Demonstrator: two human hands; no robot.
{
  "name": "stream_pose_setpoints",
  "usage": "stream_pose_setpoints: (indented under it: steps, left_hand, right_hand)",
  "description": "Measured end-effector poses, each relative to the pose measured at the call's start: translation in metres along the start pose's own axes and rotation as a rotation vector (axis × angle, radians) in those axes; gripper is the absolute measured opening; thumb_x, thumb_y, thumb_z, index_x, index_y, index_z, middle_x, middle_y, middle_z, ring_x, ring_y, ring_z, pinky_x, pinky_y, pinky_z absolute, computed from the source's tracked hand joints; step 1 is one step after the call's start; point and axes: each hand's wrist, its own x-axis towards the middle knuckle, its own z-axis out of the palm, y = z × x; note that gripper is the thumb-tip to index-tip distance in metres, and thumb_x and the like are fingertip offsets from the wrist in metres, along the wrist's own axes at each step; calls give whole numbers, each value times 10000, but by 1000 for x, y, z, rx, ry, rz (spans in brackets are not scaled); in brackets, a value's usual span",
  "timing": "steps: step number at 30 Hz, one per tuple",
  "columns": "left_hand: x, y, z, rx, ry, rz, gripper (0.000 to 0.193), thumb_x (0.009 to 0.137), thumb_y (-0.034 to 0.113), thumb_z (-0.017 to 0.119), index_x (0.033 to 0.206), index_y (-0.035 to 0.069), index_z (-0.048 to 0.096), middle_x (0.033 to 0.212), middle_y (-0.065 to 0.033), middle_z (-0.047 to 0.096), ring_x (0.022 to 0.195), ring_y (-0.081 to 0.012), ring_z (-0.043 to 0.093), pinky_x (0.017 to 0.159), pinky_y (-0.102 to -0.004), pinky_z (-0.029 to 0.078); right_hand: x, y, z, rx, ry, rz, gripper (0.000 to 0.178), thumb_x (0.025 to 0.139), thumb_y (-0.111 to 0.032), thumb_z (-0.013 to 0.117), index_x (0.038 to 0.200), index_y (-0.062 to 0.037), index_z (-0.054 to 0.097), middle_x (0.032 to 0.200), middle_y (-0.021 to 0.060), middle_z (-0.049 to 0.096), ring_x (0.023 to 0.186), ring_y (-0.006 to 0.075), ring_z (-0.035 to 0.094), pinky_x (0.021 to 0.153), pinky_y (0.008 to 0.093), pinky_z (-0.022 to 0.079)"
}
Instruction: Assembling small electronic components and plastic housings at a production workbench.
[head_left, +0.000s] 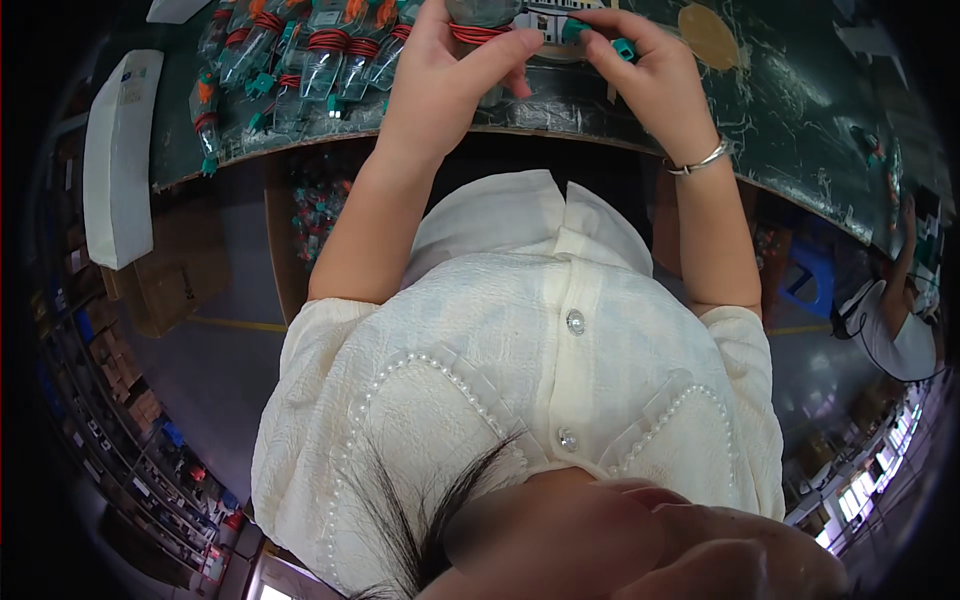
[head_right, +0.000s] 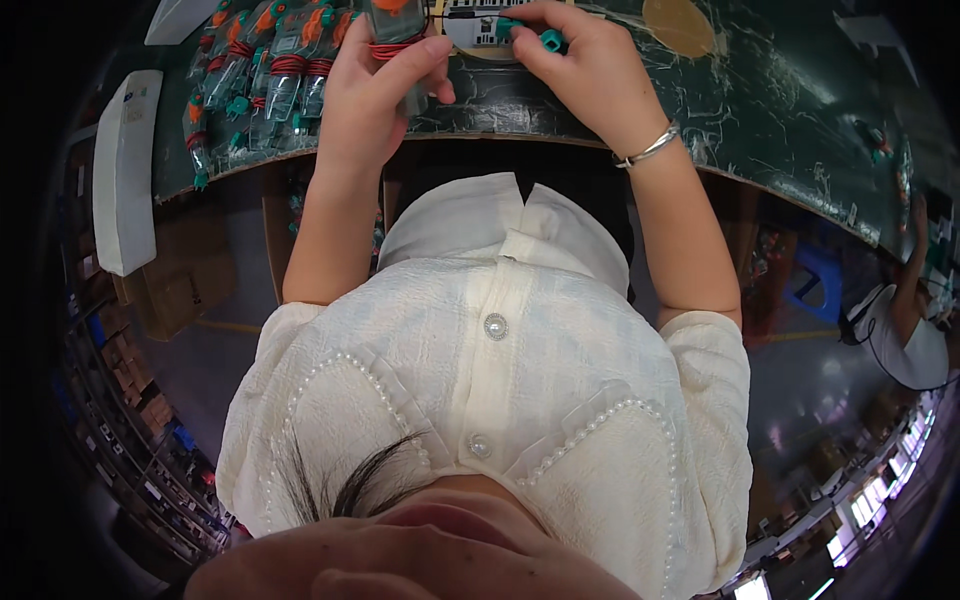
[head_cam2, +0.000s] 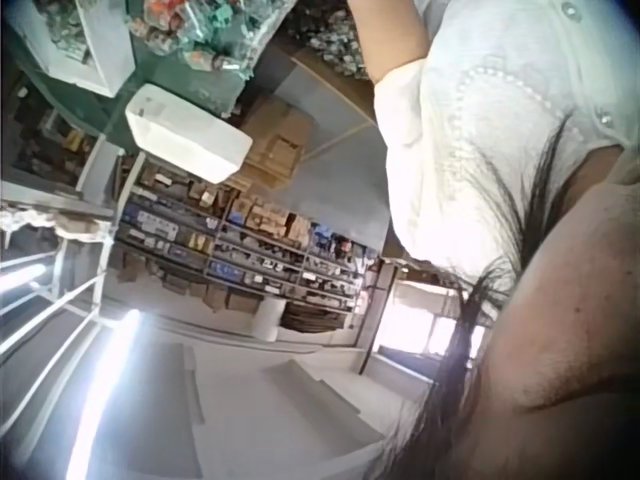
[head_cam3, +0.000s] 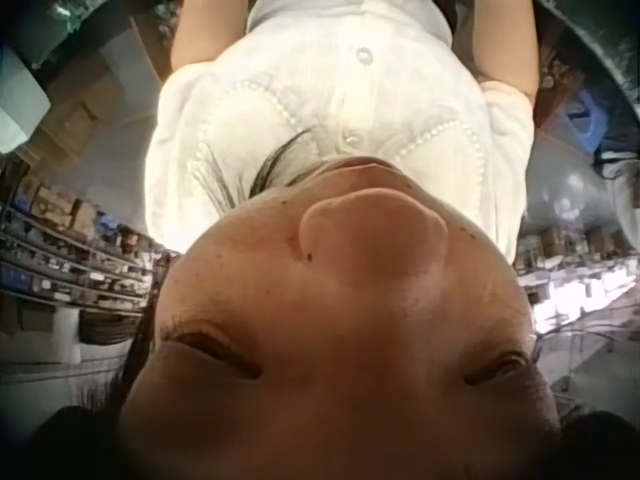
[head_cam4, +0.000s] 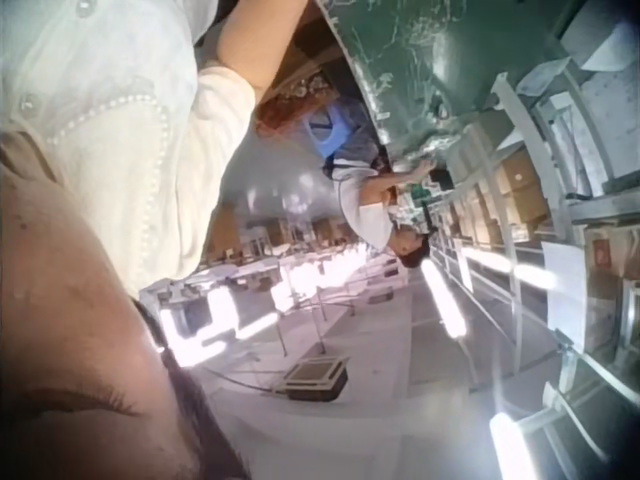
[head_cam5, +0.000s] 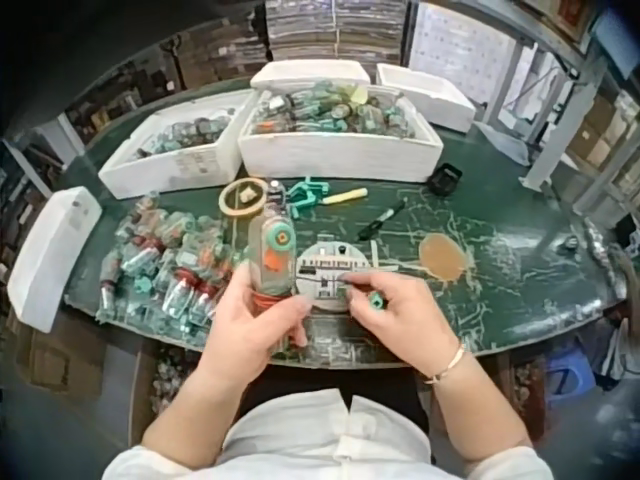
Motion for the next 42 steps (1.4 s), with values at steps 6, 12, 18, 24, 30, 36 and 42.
stream_pose_setpoints:
  steps: [6,12,18,24,30,36,42]
  left_hand:
    - [0,0,0,50,27,-49,382,900,32,698,1197,0,461,910,-76,614,703,-139,621,631,-289,536]
    - [-3,-25,-10,92,-26,39,414,921,26,676,1243,-11,419,952,-89,616,756,-131,630,645,-279,540]
    - [-7,-23,0,254,12,135,635,887,9,703,1398,-43,330,1173,-147,578,983,-169,641,794,-305,547]
    - [-10,-23,-3,569,-35,291,881,866,29,719,1530,-48,145,1358,-188,481,1232,-228,521,1009,-346,448]
    - [-5,-28,-1,350,-72,237,865,873,5,695,1534,-41,139,1363,-174,483,1177,-212,543,972,-327,465]
    - [-4,-37,-7,303,-121,179,856,881,-28,675,1548,-5,139,1369,-156,479,1184,-206,537,963,-334,469]
    - [-9,-47,-4,147,-183,235,900,887,-50,657,1568,-3,71,1382,-151,472,1205,-207,532,966,-325,458]
  right_hand:
    - [4,20,17,-4,117,-131,268,930,-190,694,1181,-97,719,925,3,711,810,101,631,721,250,508]
    - [4,23,13,-237,196,-381,252,898,-157,706,1147,-132,738,1055,48,687,915,187,651,780,283,514]
    - [2,26,0,-215,174,-386,260,916,-163,692,1166,-97,720,919,43,650,786,147,603,673,267,485]
    - [-2,27,-45,1150,-52,554,359,986,-249,571,1239,3,594,990,78,640,834,170,610,774,364,539]
    - [-20,2,-39,857,-63,266,451,1018,-185,448,1390,70,440,1241,202,618,1110,257,643,941,436,545]
    - [-29,-34,-1,639,62,-112,339,984,-26,586,1304,67,525,1156,185,677,965,194,695,818,290,560]
    - [-26,-33,11,173,325,-360,310,859,35,733,1162,23,673,1070,72,698,961,132,673,830,241,551]
